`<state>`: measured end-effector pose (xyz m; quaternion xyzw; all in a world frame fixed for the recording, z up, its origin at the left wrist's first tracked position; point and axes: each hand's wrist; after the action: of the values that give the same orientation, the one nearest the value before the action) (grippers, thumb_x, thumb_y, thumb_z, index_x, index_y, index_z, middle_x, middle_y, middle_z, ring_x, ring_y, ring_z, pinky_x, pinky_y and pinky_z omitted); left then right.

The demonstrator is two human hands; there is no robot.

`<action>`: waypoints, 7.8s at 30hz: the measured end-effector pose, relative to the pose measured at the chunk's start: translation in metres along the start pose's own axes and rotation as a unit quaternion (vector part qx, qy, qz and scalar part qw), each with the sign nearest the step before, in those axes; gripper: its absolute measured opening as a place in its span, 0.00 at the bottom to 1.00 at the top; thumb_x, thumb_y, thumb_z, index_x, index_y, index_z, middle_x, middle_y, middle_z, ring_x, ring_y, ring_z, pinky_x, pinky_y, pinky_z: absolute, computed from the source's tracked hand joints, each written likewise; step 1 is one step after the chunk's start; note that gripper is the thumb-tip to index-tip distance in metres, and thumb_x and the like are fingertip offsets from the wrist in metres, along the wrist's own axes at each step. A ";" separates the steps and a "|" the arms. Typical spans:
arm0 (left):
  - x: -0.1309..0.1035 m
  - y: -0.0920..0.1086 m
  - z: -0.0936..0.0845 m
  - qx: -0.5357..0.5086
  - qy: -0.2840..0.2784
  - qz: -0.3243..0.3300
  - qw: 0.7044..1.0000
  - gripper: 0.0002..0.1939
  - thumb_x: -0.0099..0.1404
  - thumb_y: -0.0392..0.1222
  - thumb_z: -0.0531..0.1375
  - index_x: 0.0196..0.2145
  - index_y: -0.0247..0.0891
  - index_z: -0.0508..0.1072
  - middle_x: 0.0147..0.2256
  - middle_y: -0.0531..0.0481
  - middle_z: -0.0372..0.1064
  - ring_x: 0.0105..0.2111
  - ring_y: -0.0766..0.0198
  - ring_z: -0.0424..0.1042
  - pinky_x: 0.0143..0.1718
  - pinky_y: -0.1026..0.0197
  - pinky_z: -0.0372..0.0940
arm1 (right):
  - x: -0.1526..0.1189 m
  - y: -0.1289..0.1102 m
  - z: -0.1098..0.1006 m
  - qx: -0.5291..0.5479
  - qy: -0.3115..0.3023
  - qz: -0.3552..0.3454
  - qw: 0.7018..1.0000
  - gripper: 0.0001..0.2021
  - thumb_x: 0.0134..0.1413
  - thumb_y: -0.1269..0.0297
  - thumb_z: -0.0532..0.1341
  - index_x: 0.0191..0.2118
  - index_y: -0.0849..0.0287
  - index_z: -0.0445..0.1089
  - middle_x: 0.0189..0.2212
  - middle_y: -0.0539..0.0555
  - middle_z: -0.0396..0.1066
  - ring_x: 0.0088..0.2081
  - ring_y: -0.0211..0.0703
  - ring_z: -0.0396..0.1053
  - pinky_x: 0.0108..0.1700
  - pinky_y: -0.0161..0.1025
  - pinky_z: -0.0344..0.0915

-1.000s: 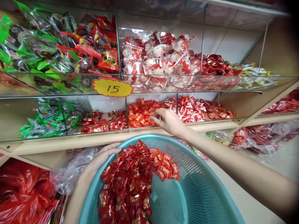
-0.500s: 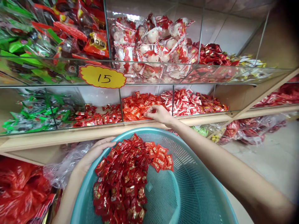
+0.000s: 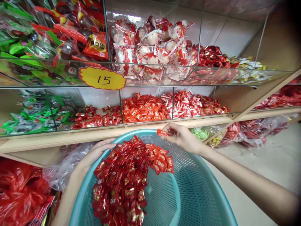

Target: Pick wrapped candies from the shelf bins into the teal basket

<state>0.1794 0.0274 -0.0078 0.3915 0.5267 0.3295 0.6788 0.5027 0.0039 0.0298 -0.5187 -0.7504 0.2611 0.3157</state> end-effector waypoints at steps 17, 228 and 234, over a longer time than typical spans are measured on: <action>-0.004 0.003 0.003 -0.012 -0.015 -0.005 1.000 0.18 0.48 0.38 0.68 0.39 0.39 0.78 0.36 0.48 0.79 0.29 0.62 0.76 0.35 0.63 0.69 | -0.019 0.026 0.053 -0.349 -0.109 0.000 0.931 0.05 0.53 0.70 0.54 0.34 0.63 0.66 0.34 0.58 0.68 0.26 0.39 0.62 0.26 0.39 0.44; -0.003 -0.002 -0.002 -0.020 -0.004 0.001 1.000 0.15 0.51 0.37 0.66 0.39 0.41 0.77 0.33 0.50 0.79 0.28 0.61 0.76 0.32 0.62 0.69 | 0.127 -0.047 0.005 -0.329 -0.118 -0.160 0.923 0.16 0.50 0.73 0.59 0.47 0.61 0.68 0.40 0.57 0.68 0.37 0.41 0.66 0.36 0.35 0.56; -0.004 -0.002 -0.002 -0.011 0.004 0.022 1.000 0.14 0.51 0.35 0.66 0.37 0.45 0.78 0.36 0.52 0.79 0.33 0.59 0.76 0.34 0.63 0.69 | 0.146 -0.033 0.032 -0.376 -0.142 -0.137 0.905 0.17 0.49 0.75 0.60 0.47 0.61 0.69 0.44 0.60 0.66 0.39 0.44 0.67 0.35 0.36 0.56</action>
<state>0.1763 0.0231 -0.0076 0.3942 0.5173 0.3517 0.6733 0.4202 0.1287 0.0616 -0.4483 -0.8935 -0.0155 0.0196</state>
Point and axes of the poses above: each hand's wrist, its own x-axis towards the middle knuckle, its own z-axis out of the palm, y = z × x
